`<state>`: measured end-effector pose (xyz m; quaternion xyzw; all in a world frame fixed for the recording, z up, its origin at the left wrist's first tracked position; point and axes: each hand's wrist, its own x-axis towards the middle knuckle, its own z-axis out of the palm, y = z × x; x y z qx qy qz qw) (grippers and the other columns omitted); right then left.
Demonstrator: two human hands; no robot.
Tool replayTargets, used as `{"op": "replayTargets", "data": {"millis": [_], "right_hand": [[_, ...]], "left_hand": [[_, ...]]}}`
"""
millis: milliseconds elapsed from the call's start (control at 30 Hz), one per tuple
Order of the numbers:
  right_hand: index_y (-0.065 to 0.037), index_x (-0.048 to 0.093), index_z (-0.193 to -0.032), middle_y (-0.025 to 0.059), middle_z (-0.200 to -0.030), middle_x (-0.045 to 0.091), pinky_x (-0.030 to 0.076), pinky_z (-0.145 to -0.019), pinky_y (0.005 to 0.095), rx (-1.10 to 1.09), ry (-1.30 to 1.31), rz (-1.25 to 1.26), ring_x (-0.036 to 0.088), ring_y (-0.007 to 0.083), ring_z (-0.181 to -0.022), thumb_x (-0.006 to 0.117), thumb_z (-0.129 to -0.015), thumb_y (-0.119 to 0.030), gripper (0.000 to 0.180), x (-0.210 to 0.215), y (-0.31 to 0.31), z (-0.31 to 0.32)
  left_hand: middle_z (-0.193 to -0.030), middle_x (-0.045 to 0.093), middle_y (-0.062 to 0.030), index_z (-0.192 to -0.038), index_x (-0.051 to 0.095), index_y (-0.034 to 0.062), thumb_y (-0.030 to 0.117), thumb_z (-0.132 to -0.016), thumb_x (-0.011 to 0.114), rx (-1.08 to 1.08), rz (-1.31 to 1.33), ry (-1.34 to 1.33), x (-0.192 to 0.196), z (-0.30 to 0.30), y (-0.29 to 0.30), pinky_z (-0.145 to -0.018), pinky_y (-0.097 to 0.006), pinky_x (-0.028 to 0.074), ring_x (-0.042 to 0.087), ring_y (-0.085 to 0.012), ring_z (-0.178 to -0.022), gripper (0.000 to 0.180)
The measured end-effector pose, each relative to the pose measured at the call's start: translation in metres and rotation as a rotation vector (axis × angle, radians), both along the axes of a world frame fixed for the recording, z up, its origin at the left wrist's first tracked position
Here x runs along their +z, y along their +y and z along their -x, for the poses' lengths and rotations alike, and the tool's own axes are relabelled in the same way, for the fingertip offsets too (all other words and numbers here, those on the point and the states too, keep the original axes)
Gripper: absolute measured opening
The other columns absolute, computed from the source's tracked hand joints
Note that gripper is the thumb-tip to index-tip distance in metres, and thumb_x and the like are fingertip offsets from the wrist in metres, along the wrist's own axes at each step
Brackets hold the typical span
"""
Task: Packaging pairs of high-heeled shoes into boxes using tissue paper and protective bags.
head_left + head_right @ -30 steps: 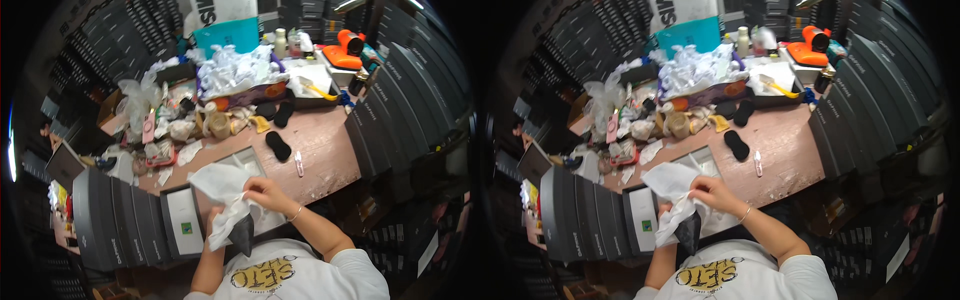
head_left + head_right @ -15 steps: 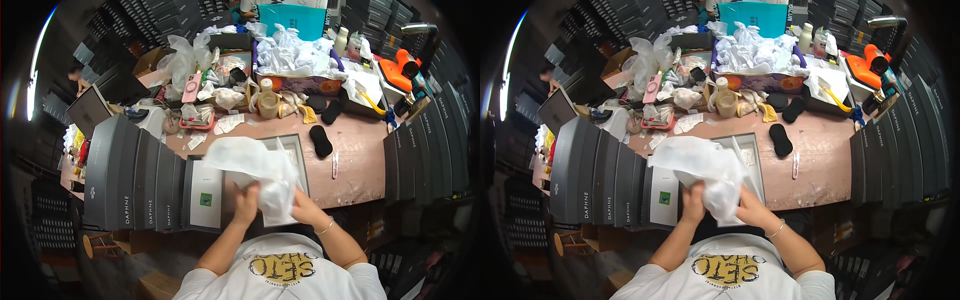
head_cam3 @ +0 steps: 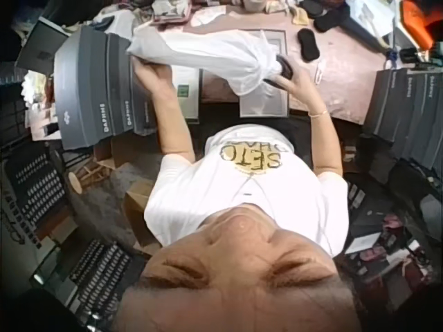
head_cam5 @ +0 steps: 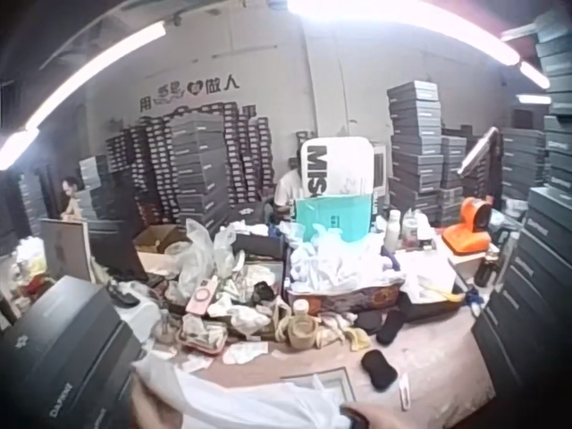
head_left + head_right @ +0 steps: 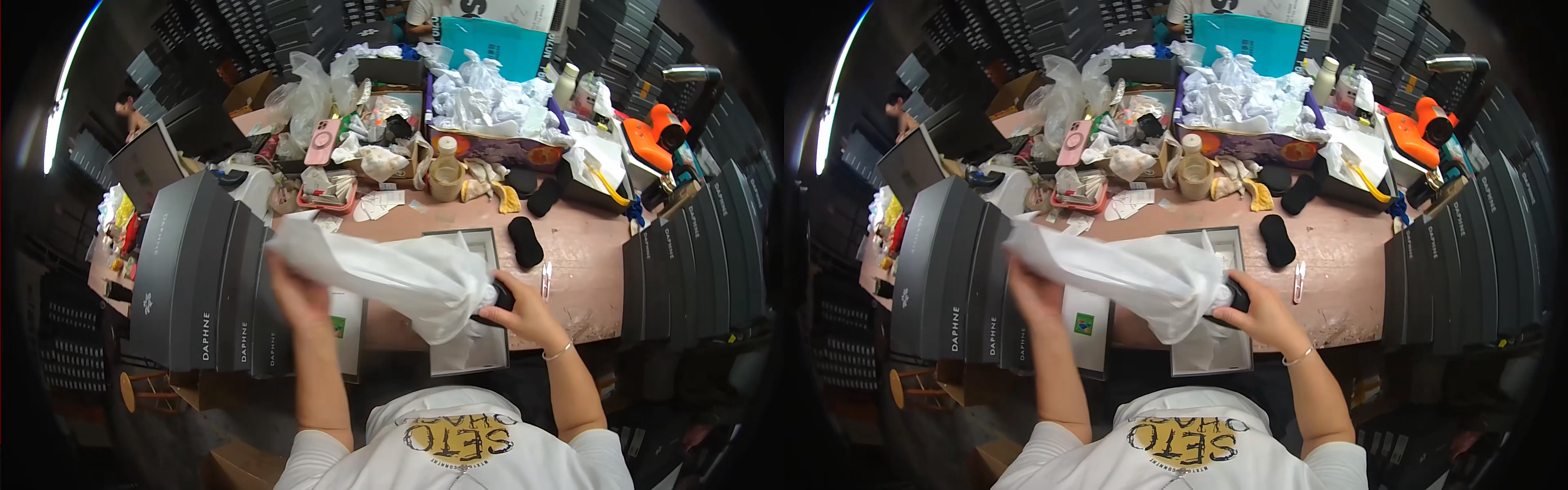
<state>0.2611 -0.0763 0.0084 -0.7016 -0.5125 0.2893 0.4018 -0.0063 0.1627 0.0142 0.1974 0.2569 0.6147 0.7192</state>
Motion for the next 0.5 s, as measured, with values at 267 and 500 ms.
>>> {"op": "replayTargets", "data": {"millis": [267, 500], "right_hand": [[-0.001, 0.05, -0.121, 0.0253, -0.095, 0.064, 0.049, -0.078, 0.0416, 0.08, -0.206, 0.231, 0.063, 0.0387, -0.091, 0.077, -0.073, -0.038, 0.067, 0.012, 0.008, -0.026], [-0.003, 0.059, -0.106, 0.0189, -0.086, 0.065, 0.048, -0.073, 0.0436, 0.692, -0.408, 0.356, 0.064, 0.0367, -0.083, 0.075, -0.072, -0.038, 0.052, 0.075, 0.052, 0.005]], "left_hand": [[-0.106, 0.061, -0.0201, -0.108, 0.06, -0.002, 0.042, -0.091, 0.058, -0.39, -1.239, 1.994, -0.023, 0.037, 0.001, -0.084, -0.043, 0.046, 0.058, -0.0309, -0.103, 0.048], [-0.115, 0.06, -0.0143, -0.14, 0.038, 0.0, 0.04, -0.094, 0.053, -1.305, -0.56, 0.791, -0.038, -0.04, -0.082, -0.094, -0.035, 0.045, 0.056, -0.0233, -0.109, 0.062]]}}
